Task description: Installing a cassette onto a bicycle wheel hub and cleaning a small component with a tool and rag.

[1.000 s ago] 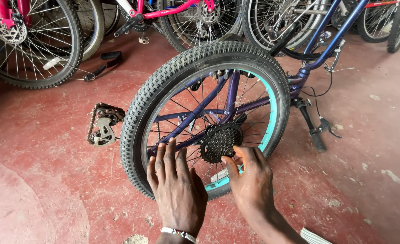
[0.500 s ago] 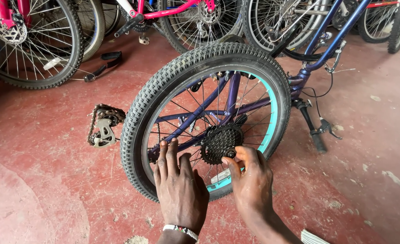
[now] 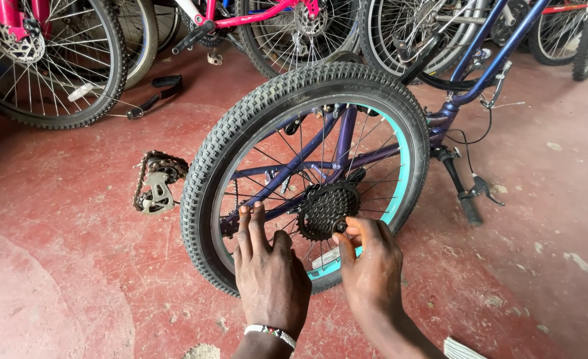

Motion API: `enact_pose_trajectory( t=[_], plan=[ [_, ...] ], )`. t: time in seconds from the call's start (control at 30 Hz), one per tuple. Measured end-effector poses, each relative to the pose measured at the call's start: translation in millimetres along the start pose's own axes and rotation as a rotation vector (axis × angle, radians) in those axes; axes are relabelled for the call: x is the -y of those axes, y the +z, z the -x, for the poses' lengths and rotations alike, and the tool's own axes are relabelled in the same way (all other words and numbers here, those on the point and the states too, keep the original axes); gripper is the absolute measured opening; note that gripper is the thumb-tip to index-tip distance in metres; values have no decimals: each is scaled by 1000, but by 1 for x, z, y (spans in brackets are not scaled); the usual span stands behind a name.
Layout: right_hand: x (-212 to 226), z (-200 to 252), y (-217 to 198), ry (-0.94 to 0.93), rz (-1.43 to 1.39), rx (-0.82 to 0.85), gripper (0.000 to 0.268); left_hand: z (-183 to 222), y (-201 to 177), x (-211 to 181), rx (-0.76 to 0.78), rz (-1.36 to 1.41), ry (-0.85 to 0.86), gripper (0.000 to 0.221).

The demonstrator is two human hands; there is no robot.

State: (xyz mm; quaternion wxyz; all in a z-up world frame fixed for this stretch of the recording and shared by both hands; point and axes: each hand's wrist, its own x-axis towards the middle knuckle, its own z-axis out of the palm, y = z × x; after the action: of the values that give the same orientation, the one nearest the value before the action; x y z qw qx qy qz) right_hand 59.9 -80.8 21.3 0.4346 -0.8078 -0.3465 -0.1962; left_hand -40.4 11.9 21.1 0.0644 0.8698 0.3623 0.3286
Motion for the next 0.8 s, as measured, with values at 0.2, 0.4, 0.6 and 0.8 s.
enact_pose_trajectory(
  t=[0.2, 0.4, 0.6, 0.8],
  plan=[
    [-1, 0, -1, -47, -17, 33, 34, 2, 3, 2, -28, 25, 18, 6],
    [-11, -4, 3, -77, -5, 94, 38, 0, -3, -1, 22, 12, -10, 9],
    [-13, -9, 2, -104, 85, 145, 37, -1, -3, 1, 16, 14, -10, 11],
    [1, -9, -3, -85, 30, 71, 34, -9, -13, -3, -20, 125, -123, 33]
  ],
)
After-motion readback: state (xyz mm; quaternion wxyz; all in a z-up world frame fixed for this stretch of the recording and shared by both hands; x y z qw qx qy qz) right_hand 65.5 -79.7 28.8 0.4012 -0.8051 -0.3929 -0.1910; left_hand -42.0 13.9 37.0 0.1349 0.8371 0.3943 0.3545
